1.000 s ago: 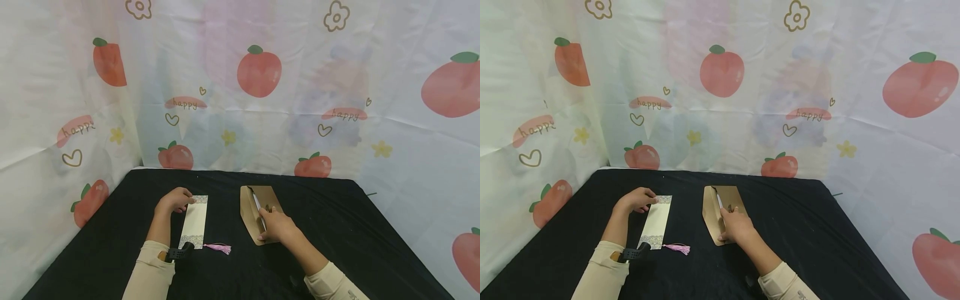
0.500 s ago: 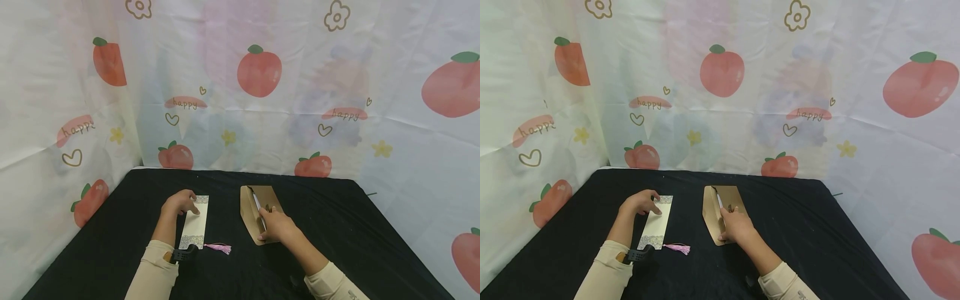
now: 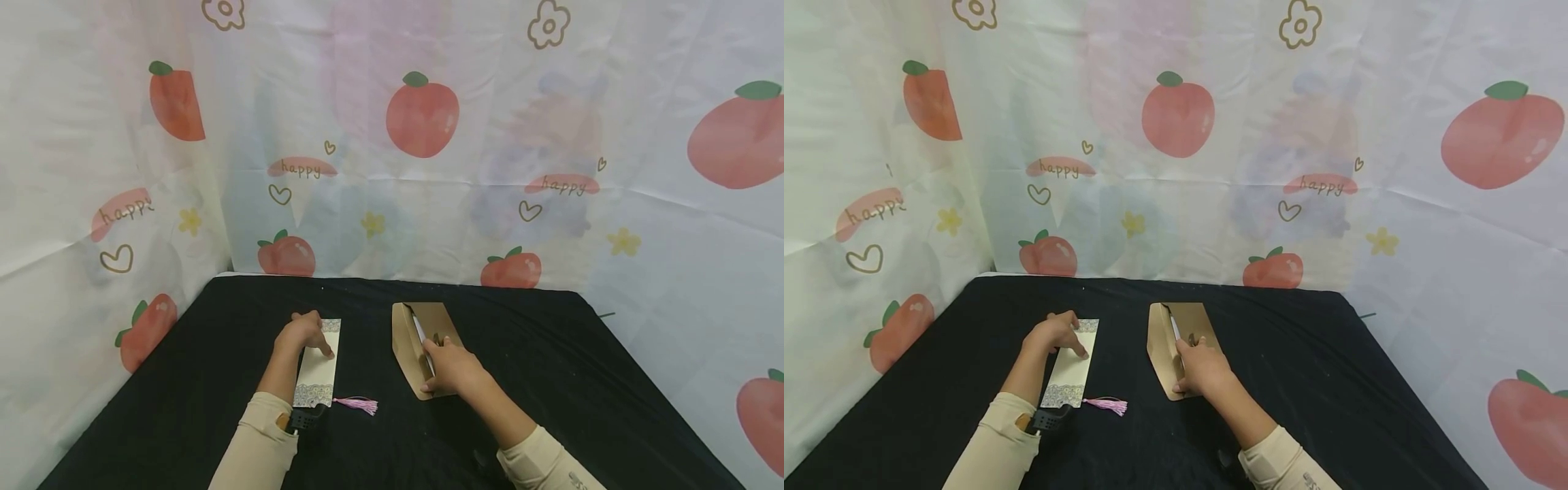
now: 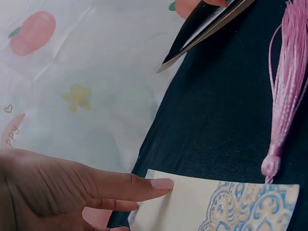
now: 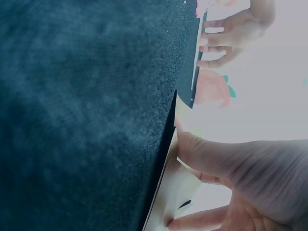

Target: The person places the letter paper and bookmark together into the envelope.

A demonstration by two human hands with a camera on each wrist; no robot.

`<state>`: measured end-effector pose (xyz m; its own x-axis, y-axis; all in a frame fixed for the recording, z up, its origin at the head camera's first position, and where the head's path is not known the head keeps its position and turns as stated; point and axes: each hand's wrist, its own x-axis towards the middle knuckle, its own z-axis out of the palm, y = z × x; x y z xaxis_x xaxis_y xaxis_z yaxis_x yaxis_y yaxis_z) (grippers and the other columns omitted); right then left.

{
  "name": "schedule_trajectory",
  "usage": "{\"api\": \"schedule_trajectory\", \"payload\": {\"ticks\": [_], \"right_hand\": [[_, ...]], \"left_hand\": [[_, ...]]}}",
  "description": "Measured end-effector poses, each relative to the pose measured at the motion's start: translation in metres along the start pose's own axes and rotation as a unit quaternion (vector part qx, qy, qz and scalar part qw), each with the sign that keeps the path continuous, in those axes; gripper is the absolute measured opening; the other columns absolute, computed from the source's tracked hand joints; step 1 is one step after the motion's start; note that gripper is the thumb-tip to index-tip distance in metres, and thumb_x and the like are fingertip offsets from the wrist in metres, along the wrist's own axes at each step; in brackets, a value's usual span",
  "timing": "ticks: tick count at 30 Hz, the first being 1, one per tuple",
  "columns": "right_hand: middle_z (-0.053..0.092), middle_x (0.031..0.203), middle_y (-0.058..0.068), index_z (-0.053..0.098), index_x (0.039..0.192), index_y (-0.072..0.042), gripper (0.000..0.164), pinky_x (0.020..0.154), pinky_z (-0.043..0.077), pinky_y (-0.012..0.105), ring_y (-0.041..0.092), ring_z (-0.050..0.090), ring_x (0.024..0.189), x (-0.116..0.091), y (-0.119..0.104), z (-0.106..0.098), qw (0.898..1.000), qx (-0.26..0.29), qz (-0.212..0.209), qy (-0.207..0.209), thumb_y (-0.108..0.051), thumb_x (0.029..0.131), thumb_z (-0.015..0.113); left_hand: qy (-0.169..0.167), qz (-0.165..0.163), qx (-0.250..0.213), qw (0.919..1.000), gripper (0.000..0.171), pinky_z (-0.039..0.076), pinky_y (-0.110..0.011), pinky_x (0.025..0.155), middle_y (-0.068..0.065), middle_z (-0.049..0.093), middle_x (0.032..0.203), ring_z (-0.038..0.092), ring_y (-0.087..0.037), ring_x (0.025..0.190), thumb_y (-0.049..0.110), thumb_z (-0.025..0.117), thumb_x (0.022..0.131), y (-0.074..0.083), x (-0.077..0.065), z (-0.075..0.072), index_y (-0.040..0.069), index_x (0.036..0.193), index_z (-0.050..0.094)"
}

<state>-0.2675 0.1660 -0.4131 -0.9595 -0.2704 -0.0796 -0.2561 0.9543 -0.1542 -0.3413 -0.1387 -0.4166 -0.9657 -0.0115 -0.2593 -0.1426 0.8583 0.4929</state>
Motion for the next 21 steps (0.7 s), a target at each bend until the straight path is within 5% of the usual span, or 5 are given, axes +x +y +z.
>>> {"api": "schedule_trajectory", "payload": {"ticks": [6, 13, 21], "right_hand": [[0.050, 0.138, 0.037, 0.055, 0.143, -0.007, 0.081, 0.075, 0.055, 0.059, 0.049, 0.065, 0.100, 0.0002, -0.0001, -0.0005, 1.000, 0.000, -0.003, -0.001, -0.033, 0.077, 0.094], [0.052, 0.135, 0.036, 0.057, 0.139, -0.008, 0.076, 0.073, 0.056, 0.057, 0.046, 0.066, 0.095, -0.0016, 0.0000, -0.0018, 1.000, -0.002, -0.003, 0.001, -0.032, 0.077, 0.094], [0.053, 0.134, 0.035, 0.056, 0.139, -0.008, 0.076, 0.073, 0.056, 0.057, 0.046, 0.066, 0.095, -0.0018, -0.0006, -0.0010, 1.000, -0.002, -0.008, 0.002, -0.032, 0.077, 0.094]], "left_hand": [[0.003, -0.013, 0.011, 0.9999, 0.090, 0.054, -0.056, 0.086, -0.038, 0.041, 0.134, 0.060, -0.046, 0.103, 0.022, 0.097, 0.071, 0.0007, 0.0040, 0.0015, -0.007, 0.140, 0.047], [-0.003, 0.006, 0.020, 0.9998, 0.054, 0.056, -0.047, 0.077, -0.023, 0.055, 0.107, 0.064, -0.037, 0.089, 0.023, 0.097, 0.071, 0.0001, 0.0037, -0.0007, 0.000, 0.104, 0.061], [-0.010, 0.060, -0.066, 0.9960, 0.042, 0.053, -0.044, 0.074, -0.012, 0.056, 0.101, 0.057, -0.030, 0.084, 0.004, 0.091, 0.076, -0.0052, -0.0025, -0.0059, 0.005, 0.102, 0.057]]}}
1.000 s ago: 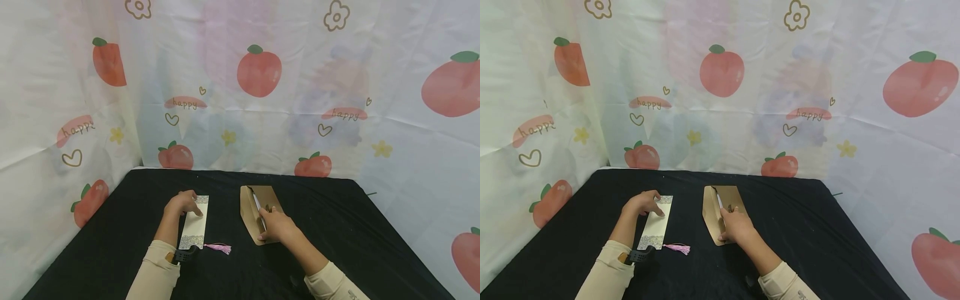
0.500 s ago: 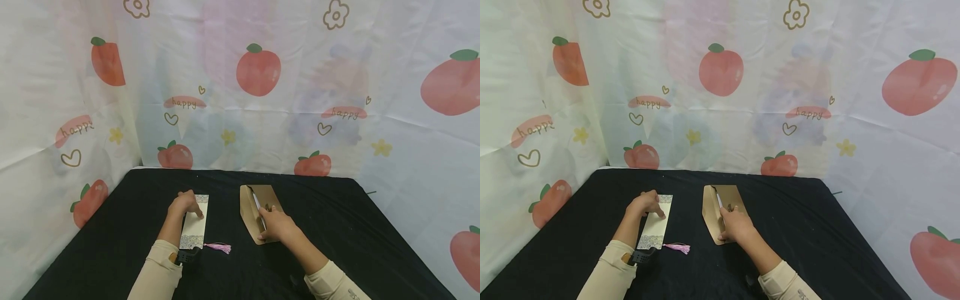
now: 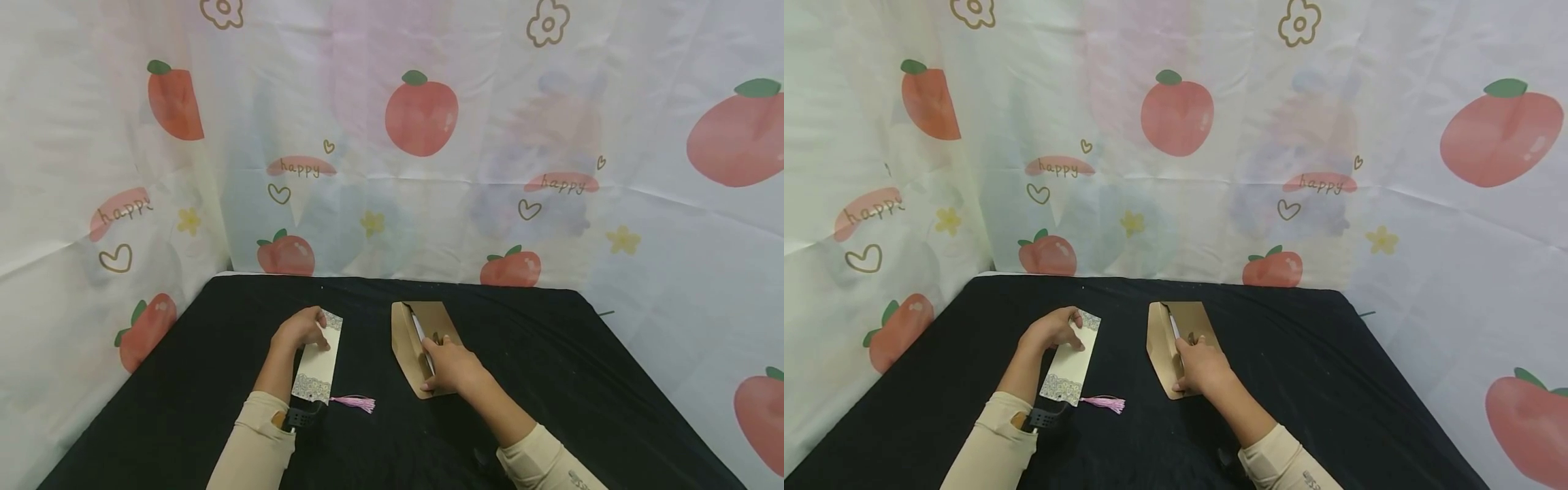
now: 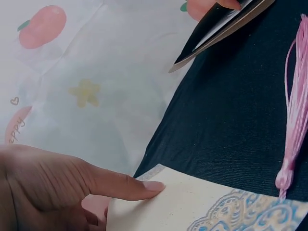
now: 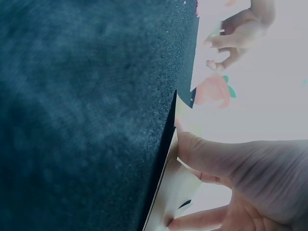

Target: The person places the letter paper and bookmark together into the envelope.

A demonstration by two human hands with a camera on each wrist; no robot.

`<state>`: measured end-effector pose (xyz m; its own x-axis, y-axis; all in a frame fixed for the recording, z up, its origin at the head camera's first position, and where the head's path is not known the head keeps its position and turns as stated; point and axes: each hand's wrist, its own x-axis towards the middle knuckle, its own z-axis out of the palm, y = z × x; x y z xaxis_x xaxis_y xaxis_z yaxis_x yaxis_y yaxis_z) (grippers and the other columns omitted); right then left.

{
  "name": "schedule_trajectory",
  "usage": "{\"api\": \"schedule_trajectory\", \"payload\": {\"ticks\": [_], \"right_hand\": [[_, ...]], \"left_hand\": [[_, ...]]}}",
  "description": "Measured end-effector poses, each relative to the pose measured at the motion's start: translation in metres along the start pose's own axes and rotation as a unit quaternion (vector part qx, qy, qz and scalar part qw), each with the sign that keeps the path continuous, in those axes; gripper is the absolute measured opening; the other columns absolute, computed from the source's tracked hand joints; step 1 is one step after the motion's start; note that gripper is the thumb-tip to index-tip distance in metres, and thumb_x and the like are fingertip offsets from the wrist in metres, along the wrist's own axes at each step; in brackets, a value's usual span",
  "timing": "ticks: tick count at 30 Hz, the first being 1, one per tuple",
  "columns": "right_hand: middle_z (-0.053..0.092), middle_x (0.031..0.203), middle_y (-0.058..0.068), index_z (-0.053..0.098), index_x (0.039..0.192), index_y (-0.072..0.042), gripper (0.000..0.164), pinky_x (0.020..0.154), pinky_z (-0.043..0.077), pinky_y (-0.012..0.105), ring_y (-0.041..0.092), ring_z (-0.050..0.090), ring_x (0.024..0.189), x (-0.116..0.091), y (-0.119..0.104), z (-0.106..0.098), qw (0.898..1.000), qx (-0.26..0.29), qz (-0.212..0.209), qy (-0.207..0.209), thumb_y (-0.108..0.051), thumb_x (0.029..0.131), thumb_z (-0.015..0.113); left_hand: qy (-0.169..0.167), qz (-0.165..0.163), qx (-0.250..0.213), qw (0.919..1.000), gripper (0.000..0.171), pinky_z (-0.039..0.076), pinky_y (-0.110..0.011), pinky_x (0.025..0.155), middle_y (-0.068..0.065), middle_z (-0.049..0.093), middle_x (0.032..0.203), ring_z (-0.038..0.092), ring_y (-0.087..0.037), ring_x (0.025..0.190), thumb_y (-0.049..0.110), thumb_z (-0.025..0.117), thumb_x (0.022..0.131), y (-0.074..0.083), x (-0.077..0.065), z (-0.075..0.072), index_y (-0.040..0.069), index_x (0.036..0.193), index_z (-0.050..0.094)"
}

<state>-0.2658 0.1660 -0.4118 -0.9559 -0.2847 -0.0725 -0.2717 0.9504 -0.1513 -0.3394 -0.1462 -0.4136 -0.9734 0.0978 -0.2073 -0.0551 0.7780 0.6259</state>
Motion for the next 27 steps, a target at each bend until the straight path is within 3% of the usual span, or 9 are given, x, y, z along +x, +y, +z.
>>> {"api": "schedule_trajectory", "payload": {"ticks": [8, 13, 16, 21, 27], "right_hand": [[0.056, 0.128, 0.032, 0.058, 0.136, -0.009, 0.075, 0.072, 0.055, 0.058, 0.044, 0.066, 0.092, 0.000, 0.000, -0.001, 1.000, -0.006, 0.004, 0.008, -0.034, 0.076, 0.095], [0.059, 0.111, 0.022, 0.060, 0.121, -0.012, 0.063, 0.068, 0.054, 0.056, 0.036, 0.063, 0.082, 0.001, 0.001, -0.001, 1.000, -0.010, 0.002, 0.013, -0.034, 0.074, 0.096], [0.059, 0.112, 0.022, 0.060, 0.120, -0.012, 0.063, 0.068, 0.054, 0.055, 0.036, 0.063, 0.082, 0.002, 0.002, 0.000, 1.000, -0.011, 0.002, 0.014, -0.035, 0.074, 0.096], [0.059, 0.119, 0.026, 0.059, 0.124, -0.011, 0.067, 0.071, 0.055, 0.057, 0.040, 0.064, 0.086, 0.003, 0.002, 0.001, 1.000, -0.007, 0.001, 0.019, -0.034, 0.073, 0.096], [0.057, 0.128, 0.031, 0.059, 0.127, -0.011, 0.070, 0.075, 0.055, 0.060, 0.046, 0.065, 0.094, 0.004, 0.001, 0.001, 1.000, -0.006, 0.006, 0.016, -0.034, 0.073, 0.096]], "left_hand": [[-0.021, 0.029, -0.020, 0.9992, 0.033, 0.055, -0.043, 0.078, -0.014, 0.061, 0.110, 0.061, -0.029, 0.089, -0.002, 0.085, 0.081, -0.001, 0.002, -0.003, 0.004, 0.110, 0.069], [-0.033, 0.033, -0.030, 0.9984, 0.041, 0.056, -0.047, 0.084, -0.022, 0.056, 0.138, 0.063, -0.031, 0.100, 0.000, 0.085, 0.082, -0.002, 0.003, -0.007, 0.004, 0.121, 0.072], [-0.047, 0.033, -0.035, 0.9978, 0.045, 0.057, -0.046, 0.083, -0.025, 0.050, 0.146, 0.062, -0.032, 0.101, 0.001, 0.084, 0.084, -0.003, 0.002, -0.010, 0.005, 0.126, 0.071], [-0.073, 0.033, -0.014, 0.9967, 0.048, 0.058, -0.042, 0.077, -0.024, 0.052, 0.142, 0.064, -0.030, 0.096, 0.005, 0.085, 0.085, -0.002, 0.001, -0.012, 0.007, 0.130, 0.070], [-0.083, 0.039, -0.009, 0.9958, 0.050, 0.059, -0.041, 0.077, -0.023, 0.054, 0.140, 0.063, -0.028, 0.097, 0.002, 0.085, 0.083, -0.001, -0.001, -0.012, 0.007, 0.130, 0.071]]}}
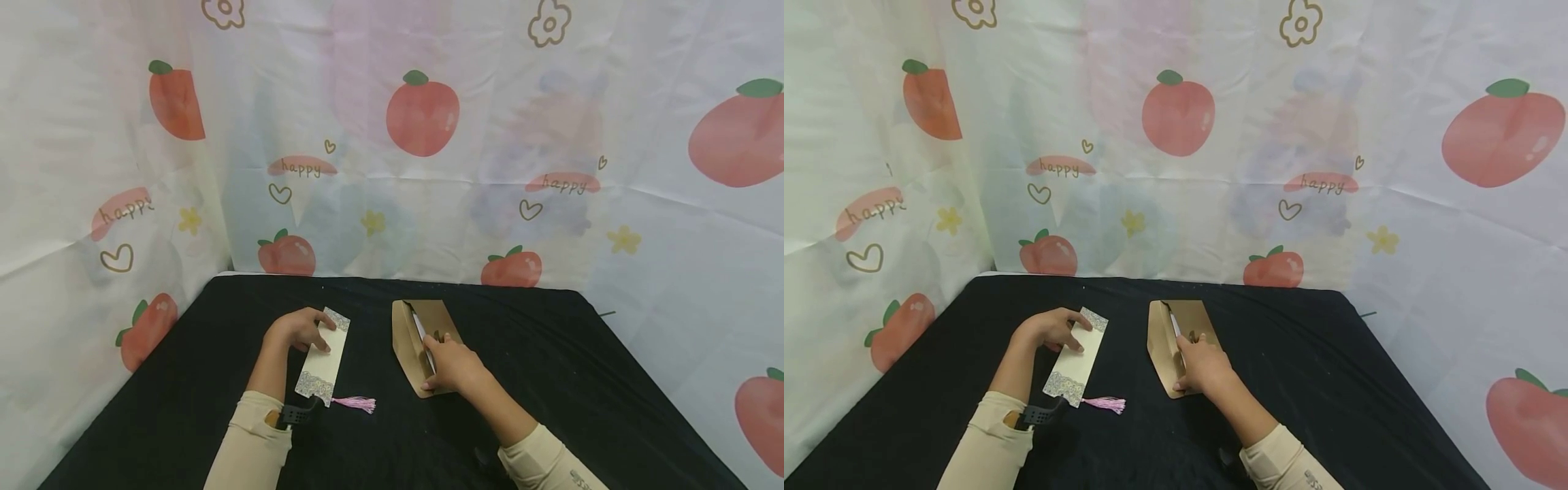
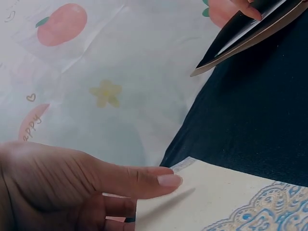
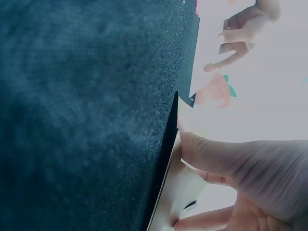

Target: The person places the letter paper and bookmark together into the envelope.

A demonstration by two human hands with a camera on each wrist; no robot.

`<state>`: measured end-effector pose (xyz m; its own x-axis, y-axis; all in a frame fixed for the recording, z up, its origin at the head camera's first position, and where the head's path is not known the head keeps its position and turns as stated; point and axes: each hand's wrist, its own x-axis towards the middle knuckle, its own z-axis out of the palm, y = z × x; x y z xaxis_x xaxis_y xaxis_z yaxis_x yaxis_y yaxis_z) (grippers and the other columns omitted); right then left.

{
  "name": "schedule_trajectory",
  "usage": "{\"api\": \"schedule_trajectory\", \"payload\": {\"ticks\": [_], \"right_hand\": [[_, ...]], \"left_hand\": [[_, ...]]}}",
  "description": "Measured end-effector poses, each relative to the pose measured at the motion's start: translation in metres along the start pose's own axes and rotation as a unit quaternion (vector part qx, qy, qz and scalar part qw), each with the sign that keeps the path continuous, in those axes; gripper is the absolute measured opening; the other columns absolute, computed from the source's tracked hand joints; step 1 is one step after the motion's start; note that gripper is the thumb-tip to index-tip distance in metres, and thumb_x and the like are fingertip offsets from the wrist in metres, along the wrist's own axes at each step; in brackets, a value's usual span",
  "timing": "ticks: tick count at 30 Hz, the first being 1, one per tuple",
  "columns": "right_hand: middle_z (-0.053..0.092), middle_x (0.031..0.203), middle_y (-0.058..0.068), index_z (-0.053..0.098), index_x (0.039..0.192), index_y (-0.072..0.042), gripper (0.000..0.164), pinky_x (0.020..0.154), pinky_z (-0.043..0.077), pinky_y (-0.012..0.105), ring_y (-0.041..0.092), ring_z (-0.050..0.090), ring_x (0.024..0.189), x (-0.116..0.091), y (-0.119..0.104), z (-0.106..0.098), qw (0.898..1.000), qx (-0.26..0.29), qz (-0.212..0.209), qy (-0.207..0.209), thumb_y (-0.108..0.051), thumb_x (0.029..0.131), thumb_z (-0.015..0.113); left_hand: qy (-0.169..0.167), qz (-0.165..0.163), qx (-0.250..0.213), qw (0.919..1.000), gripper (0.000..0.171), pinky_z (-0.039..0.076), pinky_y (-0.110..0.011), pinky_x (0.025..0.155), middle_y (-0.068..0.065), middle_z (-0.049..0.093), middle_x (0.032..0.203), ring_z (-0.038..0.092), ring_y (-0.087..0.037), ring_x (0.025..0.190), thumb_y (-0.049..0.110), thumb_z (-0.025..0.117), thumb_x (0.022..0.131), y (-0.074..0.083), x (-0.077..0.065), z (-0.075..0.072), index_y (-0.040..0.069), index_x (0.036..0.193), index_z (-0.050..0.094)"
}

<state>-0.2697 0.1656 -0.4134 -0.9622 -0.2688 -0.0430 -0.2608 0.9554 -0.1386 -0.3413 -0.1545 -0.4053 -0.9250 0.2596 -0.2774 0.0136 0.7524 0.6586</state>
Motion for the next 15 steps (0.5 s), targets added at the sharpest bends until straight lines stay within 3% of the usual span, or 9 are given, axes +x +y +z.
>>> {"api": "schedule_trajectory", "payload": {"ticks": [9, 12, 15], "right_hand": [[0.055, 0.131, 0.034, 0.058, 0.130, -0.010, 0.072, 0.074, 0.055, 0.060, 0.047, 0.065, 0.095, 0.0003, 0.0016, 0.0002, 1.000, 0.001, -0.003, 0.002, -0.034, 0.073, 0.096], [0.055, 0.132, 0.034, 0.058, 0.131, -0.010, 0.072, 0.074, 0.055, 0.060, 0.047, 0.065, 0.096, 0.0002, 0.0012, 0.0001, 1.000, 0.001, -0.002, 0.001, -0.034, 0.074, 0.096], [0.054, 0.133, 0.034, 0.058, 0.131, -0.011, 0.072, 0.074, 0.055, 0.059, 0.047, 0.065, 0.096, 0.0000, 0.0008, 0.0002, 1.000, 0.001, -0.001, 0.001, -0.034, 0.074, 0.096]], "left_hand": [[0.004, 0.021, 0.003, 0.9998, 0.044, 0.057, -0.038, 0.075, -0.019, 0.052, 0.145, 0.062, -0.023, 0.090, -0.003, 0.083, 0.083, 0.0024, -0.0010, 0.0022, 0.010, 0.125, 0.074], [-0.006, 0.027, -0.001, 0.9996, 0.043, 0.054, -0.034, 0.068, -0.017, 0.062, 0.125, 0.059, -0.021, 0.079, -0.001, 0.083, 0.084, 0.0040, -0.0016, 0.0026, 0.009, 0.125, 0.074], [-0.007, 0.036, -0.009, 0.9993, 0.043, 0.048, -0.030, 0.060, -0.012, 0.064, 0.093, 0.055, -0.019, 0.068, 0.001, 0.083, 0.085, 0.0055, -0.0020, 0.0024, 0.007, 0.127, 0.073]]}}
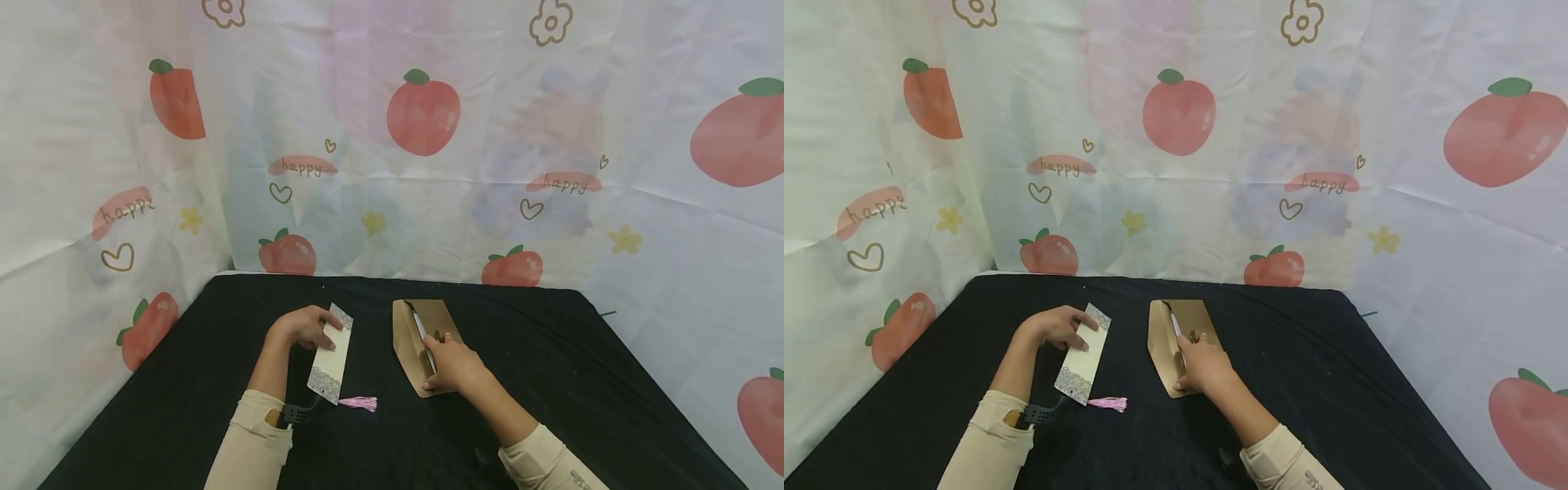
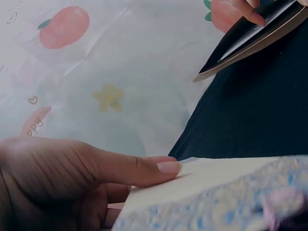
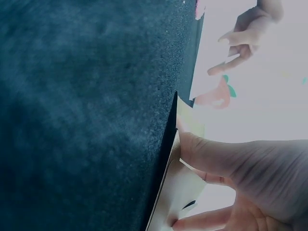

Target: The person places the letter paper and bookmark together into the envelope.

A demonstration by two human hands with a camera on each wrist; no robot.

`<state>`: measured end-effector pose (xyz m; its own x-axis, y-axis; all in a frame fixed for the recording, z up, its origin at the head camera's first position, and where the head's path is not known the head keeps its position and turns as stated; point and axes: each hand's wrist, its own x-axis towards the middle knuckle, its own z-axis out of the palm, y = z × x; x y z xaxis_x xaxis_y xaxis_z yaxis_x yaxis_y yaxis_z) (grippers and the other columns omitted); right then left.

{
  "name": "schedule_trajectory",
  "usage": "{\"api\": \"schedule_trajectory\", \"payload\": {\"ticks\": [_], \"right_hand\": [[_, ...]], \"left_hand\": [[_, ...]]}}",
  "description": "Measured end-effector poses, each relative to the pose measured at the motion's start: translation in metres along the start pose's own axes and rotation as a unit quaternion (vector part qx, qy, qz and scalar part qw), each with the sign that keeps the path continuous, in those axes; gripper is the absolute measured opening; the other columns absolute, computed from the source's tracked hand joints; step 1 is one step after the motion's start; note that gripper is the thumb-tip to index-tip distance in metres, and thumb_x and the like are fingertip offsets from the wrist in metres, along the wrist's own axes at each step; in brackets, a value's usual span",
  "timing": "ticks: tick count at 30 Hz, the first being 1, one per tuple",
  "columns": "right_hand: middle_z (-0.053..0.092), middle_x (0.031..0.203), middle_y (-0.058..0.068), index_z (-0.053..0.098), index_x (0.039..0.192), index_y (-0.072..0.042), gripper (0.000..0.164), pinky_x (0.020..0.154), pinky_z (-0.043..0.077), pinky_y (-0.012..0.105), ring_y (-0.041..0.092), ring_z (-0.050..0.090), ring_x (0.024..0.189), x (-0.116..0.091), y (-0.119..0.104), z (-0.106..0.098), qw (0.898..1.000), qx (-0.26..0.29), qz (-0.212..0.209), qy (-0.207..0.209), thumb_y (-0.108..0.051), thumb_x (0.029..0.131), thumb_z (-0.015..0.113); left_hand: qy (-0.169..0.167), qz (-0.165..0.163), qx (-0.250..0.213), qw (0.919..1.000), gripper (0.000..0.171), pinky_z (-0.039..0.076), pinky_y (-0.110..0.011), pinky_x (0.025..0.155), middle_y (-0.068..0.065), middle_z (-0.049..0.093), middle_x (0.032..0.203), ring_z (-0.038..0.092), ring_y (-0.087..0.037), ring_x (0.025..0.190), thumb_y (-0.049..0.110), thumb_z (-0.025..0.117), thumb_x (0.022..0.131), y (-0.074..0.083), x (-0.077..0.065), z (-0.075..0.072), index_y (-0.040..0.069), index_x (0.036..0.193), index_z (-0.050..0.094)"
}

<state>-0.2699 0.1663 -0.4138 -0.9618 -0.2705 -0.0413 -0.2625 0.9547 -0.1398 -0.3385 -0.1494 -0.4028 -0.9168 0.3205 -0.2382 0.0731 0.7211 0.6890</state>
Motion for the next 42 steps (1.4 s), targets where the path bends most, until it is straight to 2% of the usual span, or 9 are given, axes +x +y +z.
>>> {"api": "schedule_trajectory", "payload": {"ticks": [1, 4, 11, 17, 21, 26, 33, 42], "right_hand": [[0.054, 0.133, 0.034, 0.058, 0.131, -0.011, 0.072, 0.074, 0.055, 0.059, 0.047, 0.065, 0.095, 0.000, 0.000, 0.000, 1.000, 0.000, 0.000, 0.000, -0.035, 0.074, 0.096], [0.054, 0.134, 0.034, 0.058, 0.131, -0.011, 0.072, 0.074, 0.055, 0.059, 0.047, 0.066, 0.095, 0.000, 0.000, 0.001, 1.000, 0.002, 0.000, -0.001, -0.035, 0.074, 0.096], [0.053, 0.135, 0.035, 0.058, 0.133, -0.010, 0.074, 0.075, 0.055, 0.060, 0.048, 0.065, 0.098, -0.001, 0.001, 0.001, 1.000, -0.001, 0.002, -0.007, -0.035, 0.075, 0.095], [0.053, 0.135, 0.035, 0.057, 0.134, -0.010, 0.074, 0.076, 0.055, 0.060, 0.047, 0.065, 0.098, -0.001, 0.000, 0.001, 1.000, 0.002, 0.003, -0.006, -0.035, 0.075, 0.095], [0.054, 0.134, 0.035, 0.058, 0.134, -0.010, 0.074, 0.075, 0.055, 0.059, 0.046, 0.066, 0.096, -0.001, -0.001, 0.001, 1.000, 0.001, 0.002, -0.006, -0.035, 0.075, 0.095], [0.053, 0.135, 0.035, 0.057, 0.135, -0.010, 0.075, 0.076, 0.055, 0.060, 0.047, 0.065, 0.097, -0.002, -0.001, 0.000, 1.000, 0.000, 0.004, -0.006, -0.035, 0.075, 0.095], [0.053, 0.137, 0.035, 0.057, 0.137, -0.010, 0.077, 0.079, 0.055, 0.061, 0.047, 0.065, 0.102, -0.001, -0.001, 0.001, 1.000, -0.003, 0.009, -0.010, -0.036, 0.076, 0.095], [0.054, 0.134, 0.034, 0.058, 0.137, -0.010, 0.078, 0.079, 0.055, 0.061, 0.048, 0.065, 0.102, -0.001, -0.002, 0.001, 1.000, -0.005, 0.006, -0.002, -0.035, 0.074, 0.096]], "left_hand": [[0.002, 0.002, -0.004, 1.0000, 0.044, 0.046, -0.029, 0.059, -0.010, 0.062, 0.084, 0.053, -0.019, 0.065, 0.002, 0.083, 0.086, 0.000, 0.000, 0.000, 0.006, 0.128, 0.072], [0.009, 0.014, -0.009, 0.9998, 0.044, 0.045, -0.028, 0.057, -0.007, 0.060, 0.077, 0.053, -0.018, 0.063, 0.004, 0.083, 0.086, 0.002, 0.000, -0.001, 0.005, 0.129, 0.071], [0.019, 0.063, -0.037, 0.9971, 0.044, 0.047, -0.029, 0.058, -0.006, 0.059, 0.075, 0.054, -0.018, 0.062, 0.005, 0.082, 0.088, 0.005, 0.002, -0.003, 0.002, 0.130, 0.070], [0.040, 0.090, -0.068, 0.9928, 0.045, 0.047, -0.031, 0.058, -0.006, 0.055, 0.072, 0.055, -0.020, 0.061, 0.007, 0.081, 0.089, 0.009, 0.005, -0.002, 0.001, 0.132, 0.068], [0.047, 0.109, -0.093, 0.9886, 0.049, 0.053, -0.033, 0.065, -0.009, 0.058, 0.080, 0.061, -0.022, 0.069, 0.005, 0.079, 0.090, 0.012, 0.007, 0.000, 0.002, 0.137, 0.065], [0.042, 0.123, -0.128, 0.9833, 0.058, 0.057, -0.037, 0.073, -0.012, 0.067, 0.104, 0.065, -0.023, 0.081, 0.002, 0.080, 0.088, 0.014, 0.011, 0.002, 0.004, 0.143, 0.059], [0.050, 0.119, -0.145, 0.9809, 0.063, 0.058, -0.037, 0.076, -0.019, 0.061, 0.132, 0.066, -0.023, 0.088, -0.001, 0.080, 0.088, 0.024, 0.009, 0.007, 0.005, 0.146, 0.058], [0.041, 0.135, -0.165, 0.9761, 0.062, 0.059, -0.038, 0.077, -0.021, 0.058, 0.137, 0.068, -0.023, 0.088, -0.003, 0.079, 0.088, 0.025, 0.013, 0.010, 0.005, 0.146, 0.057]]}}
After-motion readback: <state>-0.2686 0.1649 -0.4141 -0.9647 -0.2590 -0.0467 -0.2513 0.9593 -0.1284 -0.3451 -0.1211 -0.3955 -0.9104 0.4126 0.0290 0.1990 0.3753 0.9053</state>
